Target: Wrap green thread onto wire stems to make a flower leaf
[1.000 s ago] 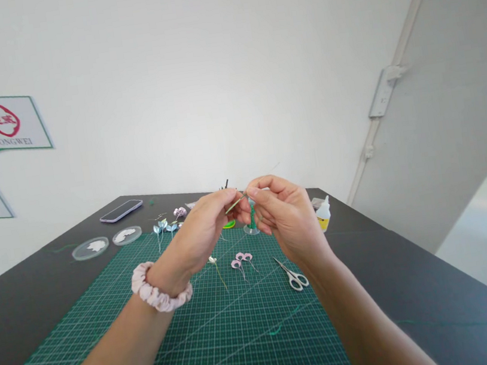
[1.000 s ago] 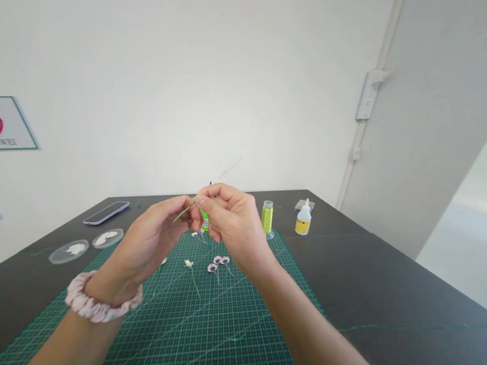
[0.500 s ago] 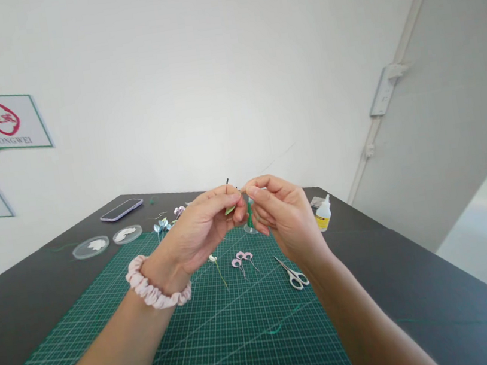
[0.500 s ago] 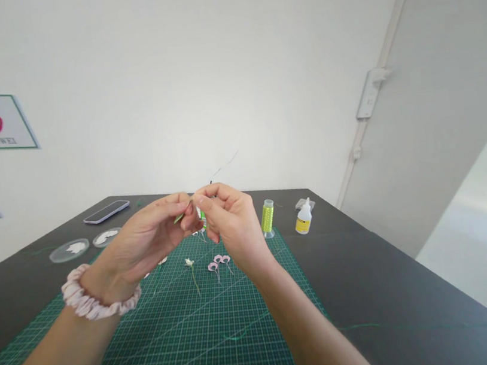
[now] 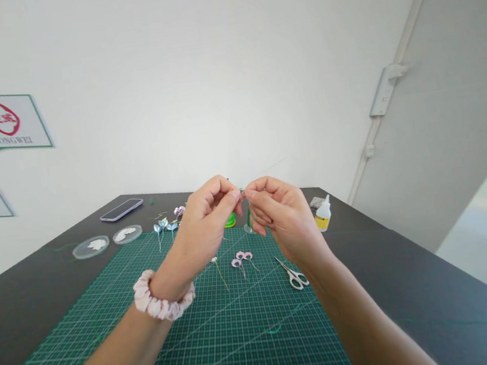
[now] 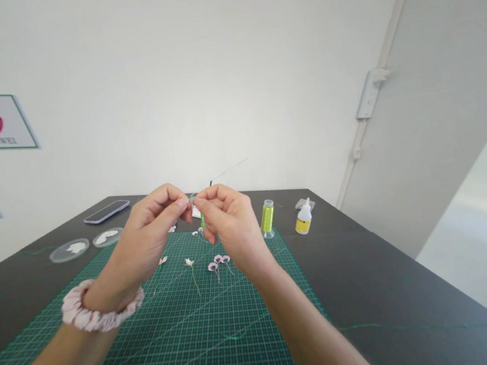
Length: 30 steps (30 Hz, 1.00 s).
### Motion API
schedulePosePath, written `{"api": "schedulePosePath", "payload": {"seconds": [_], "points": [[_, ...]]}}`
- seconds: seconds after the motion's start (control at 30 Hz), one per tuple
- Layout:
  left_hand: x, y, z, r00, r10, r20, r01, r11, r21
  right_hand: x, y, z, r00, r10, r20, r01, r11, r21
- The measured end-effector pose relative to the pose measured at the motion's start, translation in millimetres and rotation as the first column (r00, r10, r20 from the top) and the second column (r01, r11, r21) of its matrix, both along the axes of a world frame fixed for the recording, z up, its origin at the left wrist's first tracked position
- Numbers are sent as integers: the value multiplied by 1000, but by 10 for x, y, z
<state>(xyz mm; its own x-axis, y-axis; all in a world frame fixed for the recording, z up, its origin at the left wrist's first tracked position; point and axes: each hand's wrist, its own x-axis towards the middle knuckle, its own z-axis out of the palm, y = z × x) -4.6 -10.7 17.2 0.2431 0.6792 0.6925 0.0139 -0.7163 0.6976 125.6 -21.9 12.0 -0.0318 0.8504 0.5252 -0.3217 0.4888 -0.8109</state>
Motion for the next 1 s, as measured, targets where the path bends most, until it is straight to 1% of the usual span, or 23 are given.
{"api": "schedulePosePath", "payload": {"seconds": [0.07, 0.13, 0.2, 0.3, 0.37, 0.43, 0.53, 0.6, 0.7, 0.77, 0.83, 0.9, 0.93, 0.97, 1.0], "points": [[-6, -8, -2, 997, 69, -44, -67, 996, 59, -1, -8, 8, 1000, -2, 3, 2, 1000, 4], [-11, -18, -7, 984, 158, -83, -147, 980, 133, -1, -16, 16, 1000, -8, 3, 8, 1000, 10], [-11, -26, -14, 962, 249, -108, -222, 950, 220, -3, -21, 23, 1000, -12, 0, 12, 1000, 13], [-9, -26, -34, 923, 369, -113, -309, 882, 355, -8, -22, 24, 1000, 0, -12, 0, 1000, 4], [-11, -14, -58, 888, 448, -104, -359, 816, 453, -12, -21, 18, 1000, 15, -25, -15, 1000, -7], [-14, 6, -87, 849, 520, -89, -388, 730, 562, -14, -21, 8, 999, 29, -40, -29, 999, -17], [-15, 38, -122, 802, 594, -55, -393, 596, 701, -16, -21, -3, 998, 33, -52, -34, 999, -30], [-14, 55, -133, 777, 628, -33, -390, 522, 759, -15, -21, -5, 999, 21, -46, -22, 999, -32], [-11, 74, -133, 750, 661, -3, -380, 435, 816, -9, -19, -3, 999, -8, -37, 7, 1000, -27], [-10, 85, -132, 739, 673, 10, -372, 395, 840, -4, -18, -1, 999, -22, -37, 21, 999, -26], [-6, 94, -136, 732, 682, 16, -367, 373, 852, -2, -17, 2, 999, -36, -37, 35, 999, -22], [-1, 94, -141, 732, 681, 19, -367, 372, 853, -3, -18, 6, 998, -50, -34, 49, 999, -14], [1, 89, -141, 740, 672, 14, -369, 389, 844, -5, -19, 8, 998, -54, -31, 53, 999, -10], [2, 81, -140, 756, 655, 0, -369, 426, 826, -6, -19, 11, 998, -55, -27, 55, 998, -7], [1, 69, -134, 778, 627, -29, -366, 490, 791, -6, -20, 14, 998, -56, -23, 56, 998, -6]]}}
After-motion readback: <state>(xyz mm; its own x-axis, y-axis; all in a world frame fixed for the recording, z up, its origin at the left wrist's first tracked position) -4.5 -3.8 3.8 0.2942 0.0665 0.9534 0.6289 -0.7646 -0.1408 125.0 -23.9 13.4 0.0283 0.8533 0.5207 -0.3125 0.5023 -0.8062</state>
